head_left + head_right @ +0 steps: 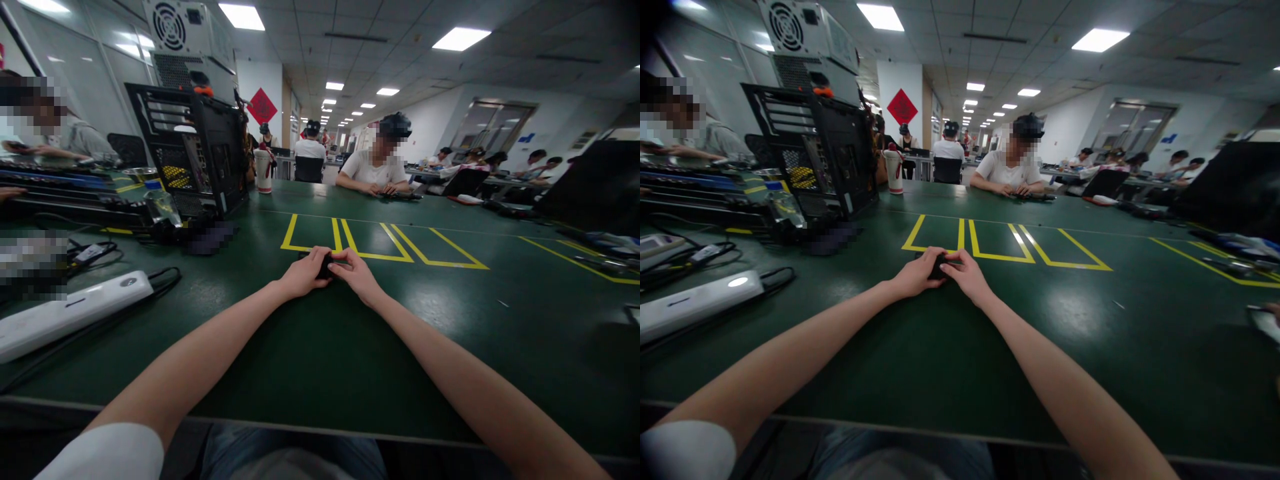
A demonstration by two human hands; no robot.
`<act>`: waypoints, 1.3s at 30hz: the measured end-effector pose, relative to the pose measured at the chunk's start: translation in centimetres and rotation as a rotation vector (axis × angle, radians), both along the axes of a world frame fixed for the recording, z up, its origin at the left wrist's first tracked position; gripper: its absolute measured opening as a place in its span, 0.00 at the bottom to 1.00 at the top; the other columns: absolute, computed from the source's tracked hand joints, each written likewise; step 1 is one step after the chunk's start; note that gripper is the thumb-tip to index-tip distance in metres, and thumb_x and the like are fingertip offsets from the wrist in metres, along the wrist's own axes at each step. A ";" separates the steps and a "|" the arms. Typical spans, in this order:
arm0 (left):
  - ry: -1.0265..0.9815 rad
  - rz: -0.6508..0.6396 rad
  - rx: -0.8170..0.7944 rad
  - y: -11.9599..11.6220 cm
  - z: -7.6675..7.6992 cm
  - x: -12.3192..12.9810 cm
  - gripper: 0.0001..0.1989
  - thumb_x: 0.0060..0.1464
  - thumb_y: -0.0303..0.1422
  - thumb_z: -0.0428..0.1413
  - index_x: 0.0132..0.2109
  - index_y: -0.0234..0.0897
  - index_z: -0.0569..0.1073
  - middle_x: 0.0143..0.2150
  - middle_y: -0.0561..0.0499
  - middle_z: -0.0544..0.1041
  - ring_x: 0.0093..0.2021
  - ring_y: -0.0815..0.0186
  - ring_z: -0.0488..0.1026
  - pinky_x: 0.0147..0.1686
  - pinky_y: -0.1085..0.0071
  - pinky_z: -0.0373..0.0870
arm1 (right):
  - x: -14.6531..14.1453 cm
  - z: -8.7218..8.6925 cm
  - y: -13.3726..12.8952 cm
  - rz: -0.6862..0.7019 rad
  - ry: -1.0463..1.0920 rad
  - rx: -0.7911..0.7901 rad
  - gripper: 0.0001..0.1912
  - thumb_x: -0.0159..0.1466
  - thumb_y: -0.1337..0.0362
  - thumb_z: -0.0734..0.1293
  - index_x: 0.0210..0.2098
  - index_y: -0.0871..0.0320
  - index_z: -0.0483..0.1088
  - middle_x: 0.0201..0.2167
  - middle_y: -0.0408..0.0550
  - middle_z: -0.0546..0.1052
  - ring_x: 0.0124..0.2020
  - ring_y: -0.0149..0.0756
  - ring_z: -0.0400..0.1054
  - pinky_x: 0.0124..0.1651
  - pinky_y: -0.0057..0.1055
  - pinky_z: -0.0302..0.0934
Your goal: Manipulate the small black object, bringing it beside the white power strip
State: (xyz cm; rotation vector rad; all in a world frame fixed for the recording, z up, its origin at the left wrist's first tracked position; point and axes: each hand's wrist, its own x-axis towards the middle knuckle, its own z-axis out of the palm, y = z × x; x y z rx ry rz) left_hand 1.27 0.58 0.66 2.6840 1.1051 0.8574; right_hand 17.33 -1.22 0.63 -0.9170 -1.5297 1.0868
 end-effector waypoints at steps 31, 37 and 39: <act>0.039 -0.041 0.001 0.3 0.1 -0.3 0.32 0.48 0.38 0.53 0.56 0.40 0.46 0.54 0.43 0.57 0.47 0.57 0.66 0.38 0.62 0.69 | 0.5 -0.2 0.3 0.068 -0.021 0.005 0.14 0.51 0.63 0.67 0.38 0.54 0.64 0.39 0.43 0.67 0.39 0.31 0.65 0.47 0.35 0.59; 0.043 -0.036 -0.004 0.2 0.2 -0.3 0.32 0.48 0.38 0.53 0.56 0.41 0.45 0.55 0.44 0.55 0.48 0.57 0.66 0.39 0.61 0.69 | 0.2 0.0 0.1 0.030 -0.022 -0.003 0.11 0.52 0.60 0.66 0.35 0.54 0.63 0.39 0.42 0.67 0.38 0.31 0.65 0.46 0.36 0.60; 0.039 -0.030 -0.005 0.1 0.3 -0.2 0.31 0.48 0.38 0.53 0.55 0.40 0.47 0.54 0.44 0.56 0.47 0.58 0.66 0.40 0.61 0.69 | 0.1 -0.1 0.2 0.000 -0.044 0.004 0.11 0.52 0.59 0.66 0.33 0.55 0.64 0.38 0.43 0.68 0.39 0.32 0.65 0.45 0.36 0.61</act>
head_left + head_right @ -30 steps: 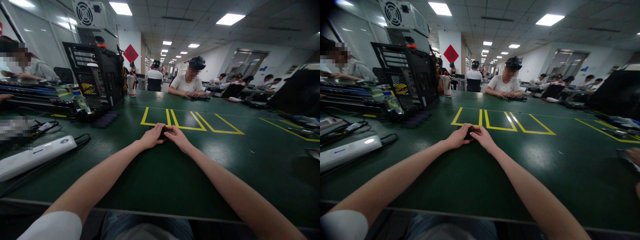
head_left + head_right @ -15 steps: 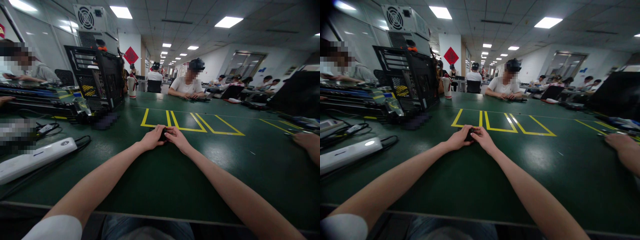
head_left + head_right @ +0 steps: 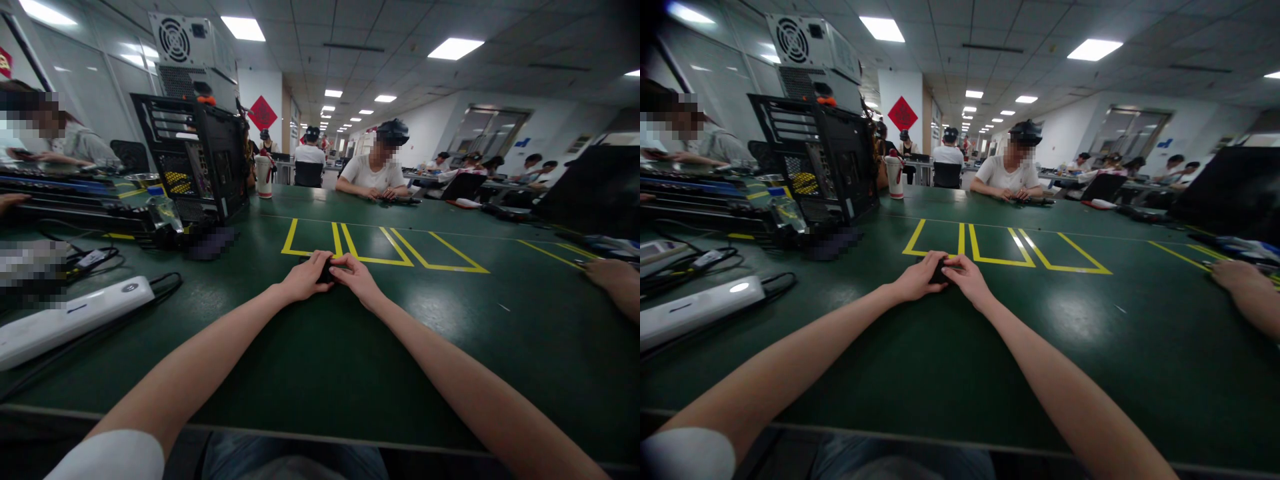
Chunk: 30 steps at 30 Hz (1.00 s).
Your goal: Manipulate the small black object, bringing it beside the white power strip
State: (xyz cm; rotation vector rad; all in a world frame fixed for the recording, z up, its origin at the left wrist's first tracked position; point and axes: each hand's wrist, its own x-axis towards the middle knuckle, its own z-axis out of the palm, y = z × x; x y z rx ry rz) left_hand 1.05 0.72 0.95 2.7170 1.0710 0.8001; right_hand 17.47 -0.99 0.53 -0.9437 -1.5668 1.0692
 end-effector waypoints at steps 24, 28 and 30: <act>-0.009 0.004 -0.012 -0.3 0.2 -0.1 0.31 0.46 0.39 0.54 0.54 0.40 0.48 0.53 0.44 0.57 0.44 0.59 0.68 0.38 0.61 0.69 | 0.0 -0.5 0.6 -0.006 0.025 -0.103 0.18 0.51 0.58 0.67 0.40 0.57 0.64 0.40 0.47 0.70 0.43 0.35 0.64 0.49 0.39 0.57; 0.002 0.003 -0.017 -0.4 0.2 -0.2 0.30 0.46 0.37 0.54 0.54 0.40 0.48 0.53 0.44 0.57 0.43 0.60 0.68 0.37 0.62 0.69 | 0.0 -0.5 0.3 0.057 0.097 -0.045 0.18 0.47 0.63 0.70 0.36 0.55 0.63 0.39 0.44 0.69 0.42 0.32 0.65 0.50 0.37 0.57; 0.004 0.002 -0.017 -0.4 0.3 -0.1 0.30 0.47 0.37 0.53 0.54 0.40 0.48 0.53 0.44 0.57 0.43 0.60 0.68 0.37 0.62 0.69 | -0.1 -0.4 0.1 0.051 0.101 -0.023 0.17 0.48 0.63 0.69 0.35 0.55 0.62 0.40 0.43 0.69 0.42 0.31 0.65 0.50 0.36 0.57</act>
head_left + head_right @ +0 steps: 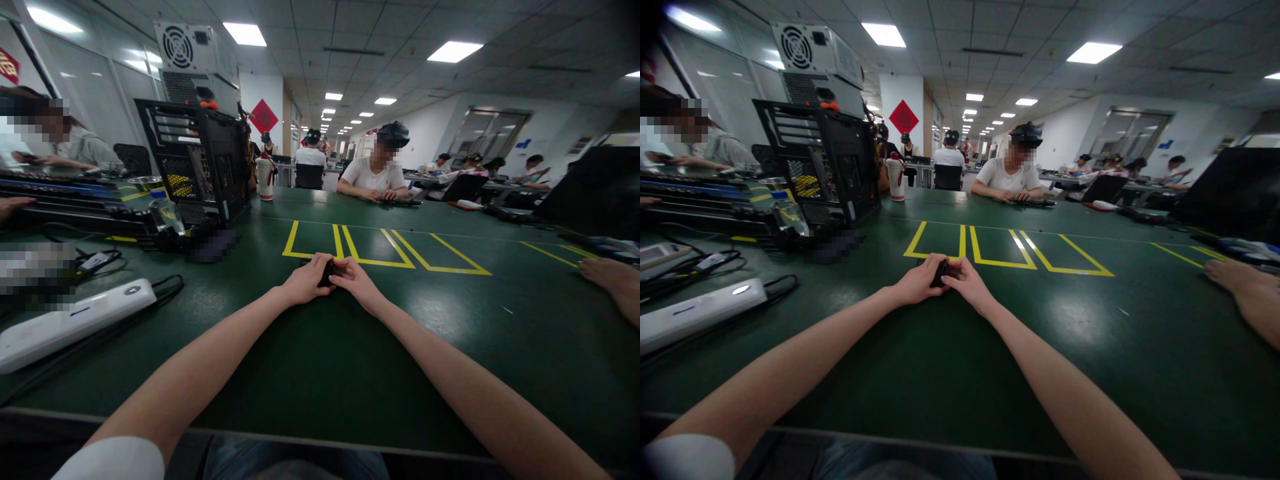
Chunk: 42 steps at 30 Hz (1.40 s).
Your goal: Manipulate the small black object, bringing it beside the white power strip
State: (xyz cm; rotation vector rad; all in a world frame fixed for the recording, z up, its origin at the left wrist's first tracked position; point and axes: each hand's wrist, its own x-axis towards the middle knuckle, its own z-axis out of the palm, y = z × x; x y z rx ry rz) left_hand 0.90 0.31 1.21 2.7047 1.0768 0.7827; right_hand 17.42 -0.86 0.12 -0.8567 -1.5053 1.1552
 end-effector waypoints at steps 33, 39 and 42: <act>0.002 0.001 -0.030 0.2 -0.1 0.1 0.30 0.45 0.34 0.54 0.54 0.41 0.48 0.53 0.44 0.56 0.47 0.58 0.65 0.38 0.62 0.68 | 0.2 -0.1 0.2 0.022 -0.040 -0.030 0.17 0.49 0.63 0.69 0.38 0.56 0.64 0.40 0.45 0.69 0.43 0.33 0.65 0.51 0.38 0.57; -0.013 0.001 -0.030 0.4 -0.3 0.1 0.31 0.45 0.33 0.55 0.53 0.41 0.49 0.53 0.45 0.57 0.46 0.59 0.66 0.39 0.61 0.68 | 0.2 0.1 -0.3 0.043 -0.015 0.003 0.20 0.47 0.66 0.70 0.38 0.54 0.63 0.41 0.44 0.68 0.44 0.33 0.64 0.50 0.37 0.58; -0.023 0.004 -0.017 0.4 -0.4 0.2 0.30 0.45 0.34 0.54 0.53 0.41 0.49 0.53 0.45 0.57 0.47 0.58 0.66 0.40 0.61 0.68 | 0.1 0.2 -0.4 0.025 -0.015 -0.037 0.17 0.48 0.63 0.69 0.37 0.53 0.63 0.40 0.44 0.69 0.44 0.33 0.64 0.49 0.36 0.59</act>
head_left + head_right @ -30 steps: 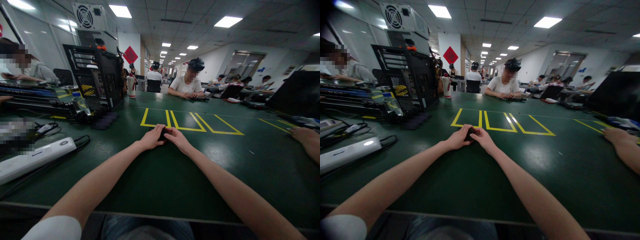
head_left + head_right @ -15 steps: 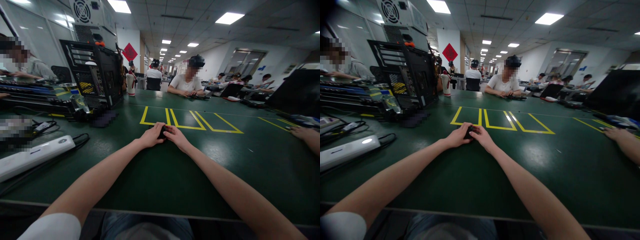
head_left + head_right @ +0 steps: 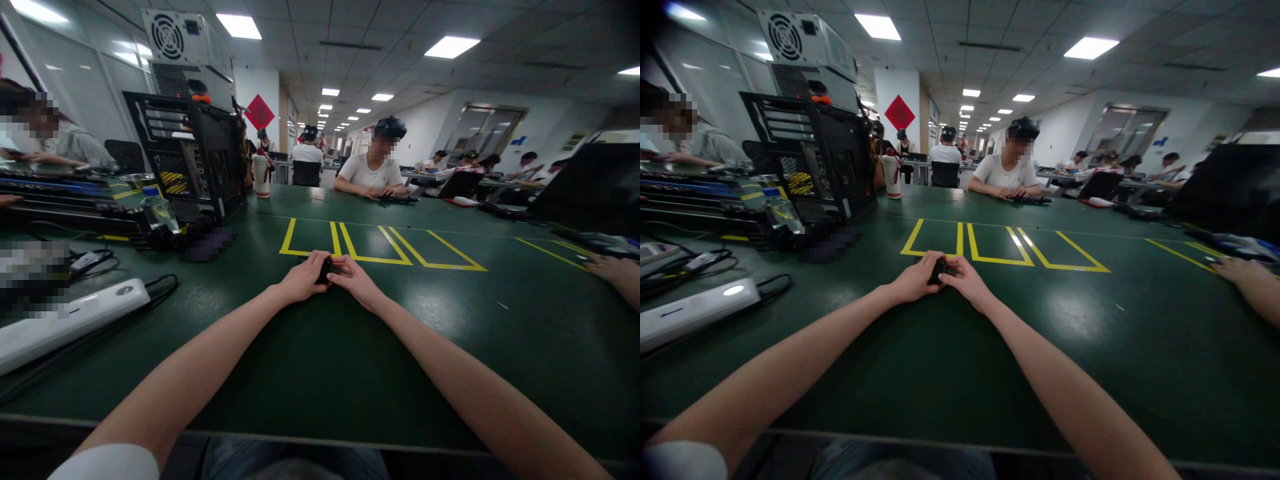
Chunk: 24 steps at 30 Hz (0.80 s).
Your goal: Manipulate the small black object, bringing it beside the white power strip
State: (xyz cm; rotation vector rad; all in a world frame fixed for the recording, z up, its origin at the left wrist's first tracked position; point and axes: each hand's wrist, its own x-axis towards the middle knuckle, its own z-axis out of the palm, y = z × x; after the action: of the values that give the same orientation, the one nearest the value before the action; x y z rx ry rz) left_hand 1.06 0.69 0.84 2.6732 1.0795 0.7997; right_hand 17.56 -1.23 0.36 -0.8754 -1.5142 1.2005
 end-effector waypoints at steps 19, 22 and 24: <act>0.053 0.049 0.026 -0.1 0.1 0.0 0.29 0.47 0.38 0.53 0.53 0.39 0.48 0.53 0.44 0.58 0.46 0.57 0.67 0.35 0.64 0.69 | 0.0 0.1 -0.2 -0.022 -0.043 0.086 0.13 0.50 0.63 0.68 0.35 0.55 0.64 0.41 0.44 0.68 0.42 0.32 0.66 0.49 0.36 0.59; 0.045 0.047 0.030 -0.1 0.1 0.0 0.29 0.48 0.39 0.52 0.54 0.39 0.48 0.54 0.43 0.57 0.46 0.57 0.67 0.36 0.63 0.69 | -0.2 -0.1 0.0 -0.092 -0.061 0.094 0.11 0.51 0.61 0.66 0.33 0.55 0.63 0.38 0.43 0.68 0.39 0.32 0.66 0.47 0.37 0.60; 0.049 0.049 0.026 -0.1 0.1 0.0 0.29 0.48 0.39 0.52 0.54 0.39 0.48 0.54 0.43 0.57 0.44 0.57 0.68 0.36 0.63 0.69 | -0.3 -0.2 0.3 -0.139 -0.069 0.066 0.13 0.51 0.60 0.67 0.34 0.55 0.62 0.37 0.43 0.68 0.39 0.32 0.66 0.46 0.38 0.61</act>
State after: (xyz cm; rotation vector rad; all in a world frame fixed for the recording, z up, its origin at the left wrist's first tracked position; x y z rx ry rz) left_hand 1.10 0.58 0.95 2.7111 1.1584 0.7657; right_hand 17.30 -0.90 0.20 -0.9704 -1.5130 1.0235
